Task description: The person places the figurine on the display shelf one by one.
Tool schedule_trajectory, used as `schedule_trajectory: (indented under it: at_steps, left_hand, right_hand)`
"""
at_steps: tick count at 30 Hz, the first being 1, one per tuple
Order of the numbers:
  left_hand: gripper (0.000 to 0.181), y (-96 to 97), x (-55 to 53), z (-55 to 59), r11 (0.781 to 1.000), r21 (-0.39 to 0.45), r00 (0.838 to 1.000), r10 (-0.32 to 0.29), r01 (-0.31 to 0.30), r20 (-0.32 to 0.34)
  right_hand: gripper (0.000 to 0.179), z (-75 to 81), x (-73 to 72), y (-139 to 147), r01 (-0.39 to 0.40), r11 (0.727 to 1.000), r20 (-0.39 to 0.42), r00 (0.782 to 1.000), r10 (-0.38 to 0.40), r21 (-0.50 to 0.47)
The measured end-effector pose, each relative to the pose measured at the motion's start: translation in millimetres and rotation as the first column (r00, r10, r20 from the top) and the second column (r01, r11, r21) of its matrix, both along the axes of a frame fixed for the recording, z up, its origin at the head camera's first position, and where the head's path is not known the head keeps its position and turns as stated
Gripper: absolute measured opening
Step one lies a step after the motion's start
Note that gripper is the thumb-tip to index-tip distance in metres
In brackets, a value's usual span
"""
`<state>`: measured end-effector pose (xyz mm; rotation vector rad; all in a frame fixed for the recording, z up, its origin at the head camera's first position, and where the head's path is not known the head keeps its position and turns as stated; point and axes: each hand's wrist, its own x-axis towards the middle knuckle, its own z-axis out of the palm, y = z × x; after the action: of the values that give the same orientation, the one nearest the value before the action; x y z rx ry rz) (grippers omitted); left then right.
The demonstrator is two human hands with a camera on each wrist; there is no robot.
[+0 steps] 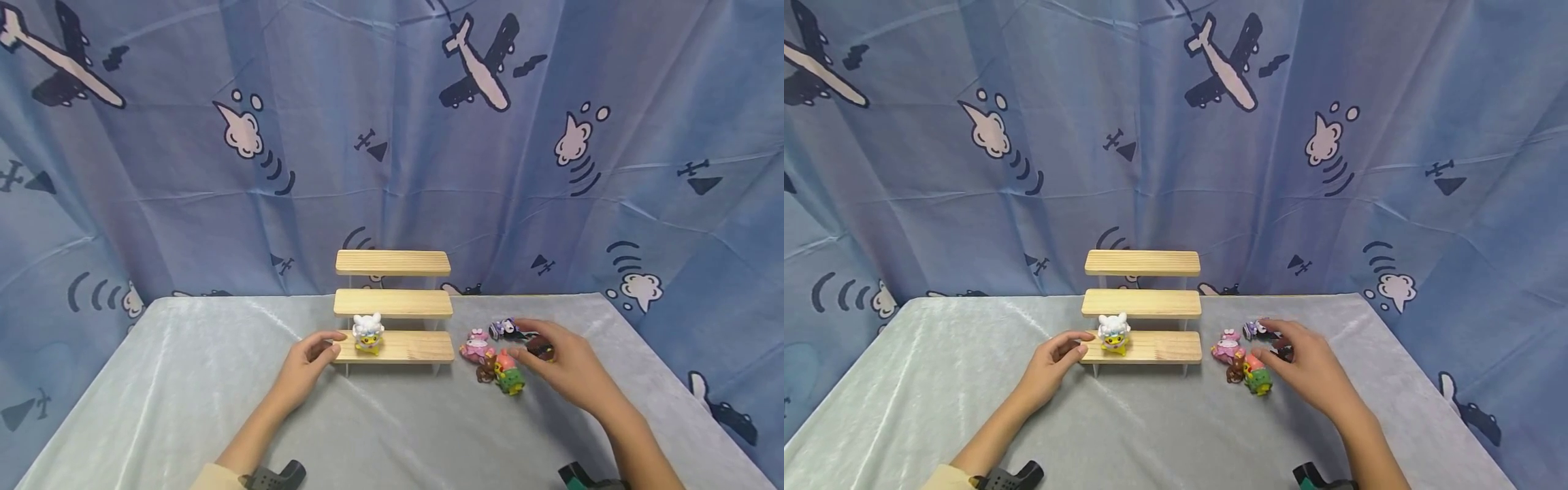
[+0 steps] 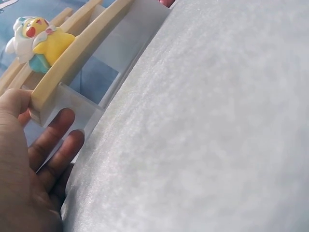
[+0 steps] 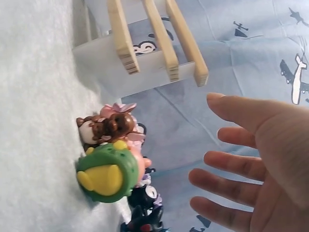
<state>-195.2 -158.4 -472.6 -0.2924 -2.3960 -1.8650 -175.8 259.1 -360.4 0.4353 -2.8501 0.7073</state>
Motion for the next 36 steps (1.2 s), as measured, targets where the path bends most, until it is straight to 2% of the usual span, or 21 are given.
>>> schedule_trajectory:
  at_steps: [7, 11, 18, 31, 36]
  left_hand:
    - [0.021, 1.1, -1.0, 0.0, 1.0, 0.0, 1.0, -0.008, 0.008, 0.0]
    - [0.021, 1.3, -1.3, 0.1, 1.0, -0.003, 1.0, -0.01, 0.01, -0.002]
    - [0.02, 0.2, 1.0, 2.9, 1.0, -0.004, 1.0, 0.007, -0.007, 0.014]
    - [0.021, 1.5, -0.5, 2.8, 1.0, 0.007, 1.0, -0.008, 0.008, 0.004]
    - [0.021, 0.6, 1.6, 2.4, 1.0, 0.008, 1.0, -0.004, 0.004, 0.001]
  right_hand:
    - [0.063, -13.8, -3.5, 1, 0.0, 1.0, 0.099, 0.995, -0.003, 0.029]
    - [0.063, -21.7, -6.5, 1, -0.012, 1.0, 0.138, 0.99, 0.008, 0.026]
    - [0.068, -33.4, -13.8, -1, -0.032, 0.999, 0.221, 0.975, 0.023, 0.039]
    - [0.078, -44.2, -15.6, -2, -0.047, 0.996, 0.201, 0.979, 0.032, 0.07]
    - [0.074, -47.0, -16.1, -2, -0.056, 0.996, 0.194, 0.98, 0.042, 0.068]
